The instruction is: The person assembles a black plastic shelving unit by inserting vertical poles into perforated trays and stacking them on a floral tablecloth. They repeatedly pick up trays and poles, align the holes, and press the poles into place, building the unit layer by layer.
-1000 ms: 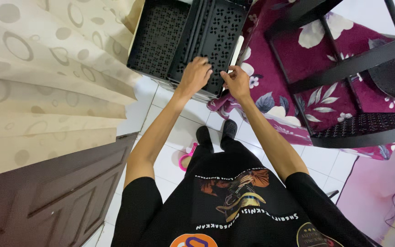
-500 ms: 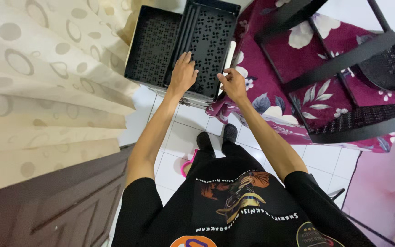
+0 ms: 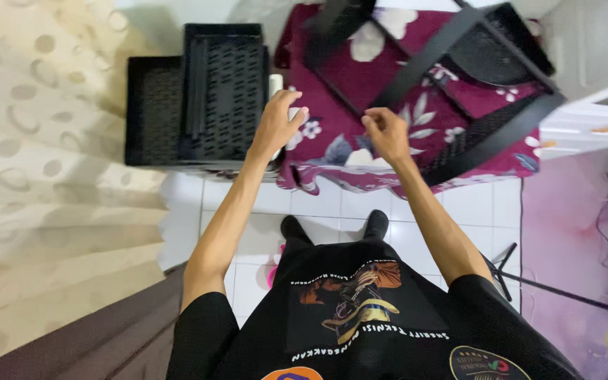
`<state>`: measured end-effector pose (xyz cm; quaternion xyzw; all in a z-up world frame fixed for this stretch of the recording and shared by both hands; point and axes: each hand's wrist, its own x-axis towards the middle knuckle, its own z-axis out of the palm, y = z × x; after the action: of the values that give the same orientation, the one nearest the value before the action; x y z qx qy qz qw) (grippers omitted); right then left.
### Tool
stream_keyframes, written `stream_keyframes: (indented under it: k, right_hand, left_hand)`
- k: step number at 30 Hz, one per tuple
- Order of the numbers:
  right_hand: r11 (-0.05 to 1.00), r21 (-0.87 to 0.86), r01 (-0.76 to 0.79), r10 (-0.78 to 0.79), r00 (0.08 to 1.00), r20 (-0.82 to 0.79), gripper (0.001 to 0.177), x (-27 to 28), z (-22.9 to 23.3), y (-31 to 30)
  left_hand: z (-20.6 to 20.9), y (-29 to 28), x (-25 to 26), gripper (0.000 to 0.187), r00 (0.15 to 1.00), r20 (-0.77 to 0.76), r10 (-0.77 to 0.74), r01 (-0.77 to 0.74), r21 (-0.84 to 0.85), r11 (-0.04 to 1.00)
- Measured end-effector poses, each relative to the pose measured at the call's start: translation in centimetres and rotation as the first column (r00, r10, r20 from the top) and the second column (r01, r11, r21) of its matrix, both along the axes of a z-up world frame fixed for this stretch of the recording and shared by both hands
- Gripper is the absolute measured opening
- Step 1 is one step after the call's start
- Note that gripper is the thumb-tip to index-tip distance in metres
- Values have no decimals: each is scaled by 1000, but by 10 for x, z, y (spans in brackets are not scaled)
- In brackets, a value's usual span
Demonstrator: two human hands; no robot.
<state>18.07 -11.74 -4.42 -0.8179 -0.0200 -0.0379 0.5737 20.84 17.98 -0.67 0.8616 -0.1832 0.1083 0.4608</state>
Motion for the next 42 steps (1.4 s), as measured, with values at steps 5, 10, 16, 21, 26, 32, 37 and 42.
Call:
stream_keyframes:
  k: [5, 10, 16, 21, 26, 32, 37, 42]
  right_hand:
    - [957, -122, 263, -222, 935, 278, 20, -20, 36, -137]
    - [751, -276, 599, -387, 739, 551, 48, -47, 44, -240]
    - [863, 6, 505, -496, 846, 193, 76, -62, -3, -263]
    - [916, 73, 394, -392, 919, -36, 56, -59, -23, -246]
    - [968, 73, 240, -250, 951, 183, 57, -47, 4, -258]
    - [972, -101, 212, -151, 893, 424, 55, -7, 69, -280]
    - [989, -111, 95, -21, 844, 536, 41, 27, 149, -289]
    - [953, -291, 88, 128, 751, 647, 36, 43, 230, -283]
  left_hand:
    - [-4, -106, 19, 40, 993, -71, -99, 95, -47, 994]
    - [-49, -214, 51, 55, 995, -29, -98, 98, 12, 995]
    - [-103, -285, 92, 90, 992, 90, 92, -103, 129, 986]
    - [-109, -296, 106, 88, 976, -29, 214, -197, 280, 940]
    - [-88, -294, 111, 83, 969, 28, 246, -244, 288, 926]
    - [-48, -273, 121, 77, 967, 154, 203, -220, 107, 969]
    - [6, -265, 117, 82, 992, 52, 119, -105, -216, 971]
    - [49, -262, 105, 93, 981, -134, 138, -180, -379, 908]
